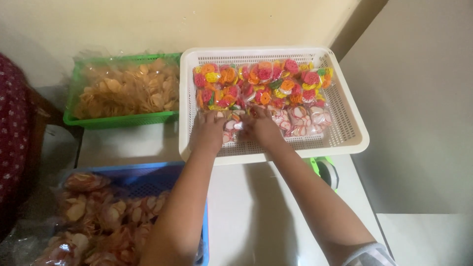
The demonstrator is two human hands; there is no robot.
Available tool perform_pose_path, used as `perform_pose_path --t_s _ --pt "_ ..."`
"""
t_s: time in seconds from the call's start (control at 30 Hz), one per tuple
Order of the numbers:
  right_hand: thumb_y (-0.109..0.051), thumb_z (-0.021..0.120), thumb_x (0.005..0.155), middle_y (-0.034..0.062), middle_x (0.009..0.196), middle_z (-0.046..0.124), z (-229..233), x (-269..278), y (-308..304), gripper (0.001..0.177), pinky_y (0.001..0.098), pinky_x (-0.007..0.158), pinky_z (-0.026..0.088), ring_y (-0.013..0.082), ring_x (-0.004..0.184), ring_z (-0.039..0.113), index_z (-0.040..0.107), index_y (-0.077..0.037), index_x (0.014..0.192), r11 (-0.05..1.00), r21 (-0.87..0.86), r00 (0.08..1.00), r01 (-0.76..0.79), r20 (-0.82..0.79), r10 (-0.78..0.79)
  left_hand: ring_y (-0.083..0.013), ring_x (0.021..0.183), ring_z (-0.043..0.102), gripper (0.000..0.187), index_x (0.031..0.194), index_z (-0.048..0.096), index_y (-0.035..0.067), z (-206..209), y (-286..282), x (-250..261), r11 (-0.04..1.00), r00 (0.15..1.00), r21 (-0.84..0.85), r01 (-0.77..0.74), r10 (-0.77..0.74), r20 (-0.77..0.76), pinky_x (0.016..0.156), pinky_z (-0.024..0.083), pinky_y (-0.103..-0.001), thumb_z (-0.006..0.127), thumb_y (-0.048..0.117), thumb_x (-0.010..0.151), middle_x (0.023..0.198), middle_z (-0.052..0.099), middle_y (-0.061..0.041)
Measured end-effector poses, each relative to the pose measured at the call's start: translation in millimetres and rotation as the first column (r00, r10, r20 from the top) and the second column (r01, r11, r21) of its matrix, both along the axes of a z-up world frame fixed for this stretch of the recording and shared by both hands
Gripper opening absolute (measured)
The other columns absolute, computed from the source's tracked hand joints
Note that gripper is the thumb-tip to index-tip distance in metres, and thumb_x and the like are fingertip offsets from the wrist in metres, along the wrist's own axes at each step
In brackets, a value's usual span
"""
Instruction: Wrapping individual food sticks in plastic film and sealing them using a tape dispenser.
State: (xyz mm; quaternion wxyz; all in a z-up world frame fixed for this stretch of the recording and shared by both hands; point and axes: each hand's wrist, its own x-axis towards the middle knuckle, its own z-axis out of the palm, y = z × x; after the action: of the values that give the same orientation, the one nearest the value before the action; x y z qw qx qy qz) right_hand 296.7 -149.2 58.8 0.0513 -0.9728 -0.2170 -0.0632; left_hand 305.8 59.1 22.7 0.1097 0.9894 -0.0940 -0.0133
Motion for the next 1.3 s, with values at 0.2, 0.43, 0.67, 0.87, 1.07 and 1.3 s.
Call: perform_pose_path --t_s 0.2,0.43,0.67,0.87,1.07,1.3 --pt "-0.05 0.08 0.078 0.0071 0.14 0.05 -7 -2 5 0.053 0.0472 0.108 0.051 0.0437 0.123 0.059 0.069 -0.035 0.128 0.98 0.182 0.997 0.074 -0.018 -0.072 -0.0411 0.15 0.027 0.059 0.149 0.047 0.025 33 -4 -9 0.999 1.0 0.049 0.013 -0.012 -0.026 0.128 0.017 -0.051 0.061 0.034 0.093 0.16 0.036 -0.008" --pt "-0.035 0.068 0.091 0.0007 0.151 0.048 5 -16 -6 0.048 0.0451 0.101 0.056 0.0346 0.124 0.061 0.064 -0.036 0.138 0.925 0.314 0.975 0.213 -0.014 -0.22 -0.05 0.144 0.036 0.051 0.143 0.058 0.018 78 -1 -51 0.965 0.983 -0.255 0.07 -0.023 0.183 0.121 0.027 -0.059 0.063 0.019 0.092 0.156 0.042 -0.019" --pt "-0.013 0.064 0.087 -0.0008 0.109 0.061 46 -93 44 0.028 0.0398 0.084 0.059 0.0266 0.1 0.067 0.076 -0.022 0.11 0.853 0.52 0.958 -0.053 0.267 -0.103 -0.0316 0.108 0.062 0.026 0.114 0.07 0.025 107 68 -108 0.951 0.877 -0.292 0.099 0.056 0.478 0.085 0.06 -0.046 0.067 0.023 0.089 0.113 0.057 0.0" --pt "-0.001 0.065 0.081 0.0029 0.091 0.065 42 -147 109 0.03 0.0348 0.075 0.059 0.0241 0.081 0.068 0.079 -0.018 0.102 0.636 0.763 0.993 -0.114 0.083 0.078 -0.0265 0.089 0.069 0.012 0.097 0.071 0.029 82 143 -150 0.964 0.884 -0.264 0.022 0.105 0.456 0.076 0.061 -0.04 0.066 0.021 0.089 0.088 0.058 0.003" --pt "-0.014 0.069 0.084 0.0116 0.105 0.076 -9 -153 163 0.029 0.0474 0.093 0.056 0.0374 0.107 0.07 0.078 -0.016 0.111 0.73 0.672 0.914 0.122 -0.363 0.182 -0.0343 0.109 0.07 0.021 0.103 0.077 0.024 48 177 -174 0.969 0.977 -0.142 -0.203 0.19 -0.097 0.094 0.058 -0.049 0.058 0.024 0.095 0.104 0.073 -0.01" --pt "-0.032 0.078 0.07 0.0087 0.085 0.077 -81 -123 195 0.034 0.0412 0.085 0.057 0.0303 0.097 0.075 0.078 -0.016 0.1 0.867 0.428 0.706 0.257 -0.696 0.134 -0.0318 0.12 0.067 0.025 0.103 0.08 0.021 -10 172 -135 0.979 0.95 0.15 -0.141 0.177 -0.257 0.109 0.041 -0.056 0.06 0.016 0.089 0.111 0.076 -0.01"
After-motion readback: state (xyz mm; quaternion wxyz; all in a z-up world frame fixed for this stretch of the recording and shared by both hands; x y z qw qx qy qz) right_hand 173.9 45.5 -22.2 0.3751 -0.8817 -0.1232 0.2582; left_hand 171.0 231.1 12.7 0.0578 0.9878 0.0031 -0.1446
